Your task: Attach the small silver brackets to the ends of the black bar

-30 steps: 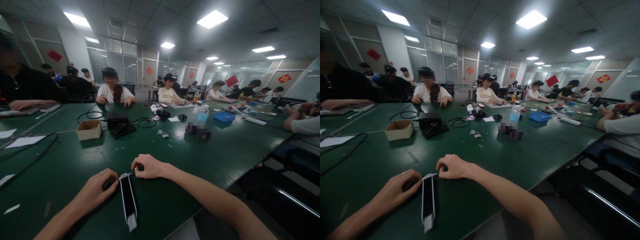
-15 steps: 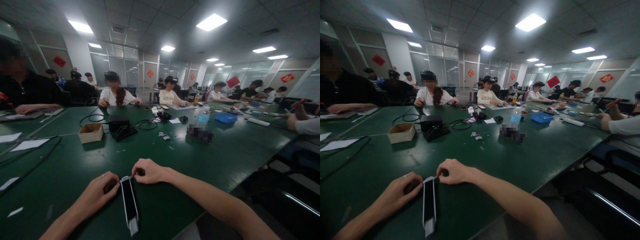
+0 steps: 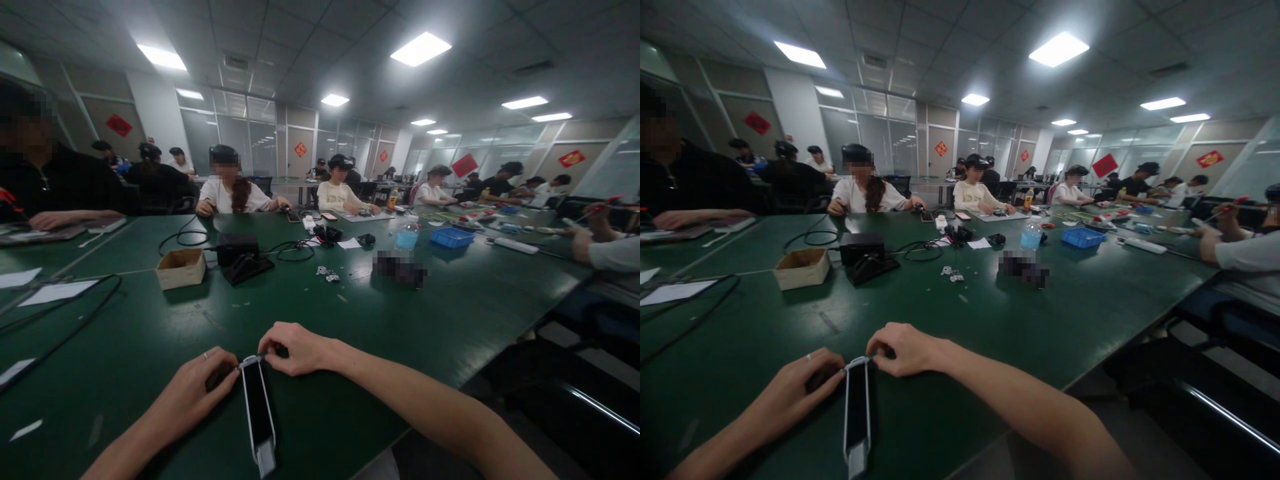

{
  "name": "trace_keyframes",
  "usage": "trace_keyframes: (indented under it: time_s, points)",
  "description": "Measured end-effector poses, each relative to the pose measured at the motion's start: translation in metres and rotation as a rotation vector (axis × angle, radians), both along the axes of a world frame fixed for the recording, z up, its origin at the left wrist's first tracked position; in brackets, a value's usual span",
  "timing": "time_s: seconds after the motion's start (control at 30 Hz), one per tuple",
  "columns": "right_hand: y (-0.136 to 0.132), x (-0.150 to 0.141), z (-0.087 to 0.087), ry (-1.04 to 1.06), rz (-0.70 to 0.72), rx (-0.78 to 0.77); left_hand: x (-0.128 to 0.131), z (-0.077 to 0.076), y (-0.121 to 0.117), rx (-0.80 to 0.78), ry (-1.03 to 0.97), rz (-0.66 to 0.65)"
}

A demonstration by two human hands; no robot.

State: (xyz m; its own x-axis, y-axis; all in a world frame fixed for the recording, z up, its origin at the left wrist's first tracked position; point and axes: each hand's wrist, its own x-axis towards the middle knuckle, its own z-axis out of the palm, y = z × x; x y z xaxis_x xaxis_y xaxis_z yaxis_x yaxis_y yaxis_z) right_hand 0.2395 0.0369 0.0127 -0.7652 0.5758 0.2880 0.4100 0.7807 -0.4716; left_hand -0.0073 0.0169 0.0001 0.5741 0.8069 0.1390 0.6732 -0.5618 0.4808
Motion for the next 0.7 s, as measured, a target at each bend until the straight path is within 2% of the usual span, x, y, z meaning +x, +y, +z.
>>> trace_keyframes:
  time_s: [0.33,0.57,0.7]
  points:
    - [-0.002,-0.002,-0.001,0.025,-0.007,-0.027,0.001,0.003,-0.004,0.025,-0.032,-0.004]
    - [-0.004,-0.006,-0.014,0.103,-0.088,0.007,0.004,0.003,-0.013,0.052,-0.024,0.025]
    - [-0.007,-0.008,-0.014,0.102,-0.112,-0.023,0.003,0.002,-0.015,0.055,-0.02,0.049]
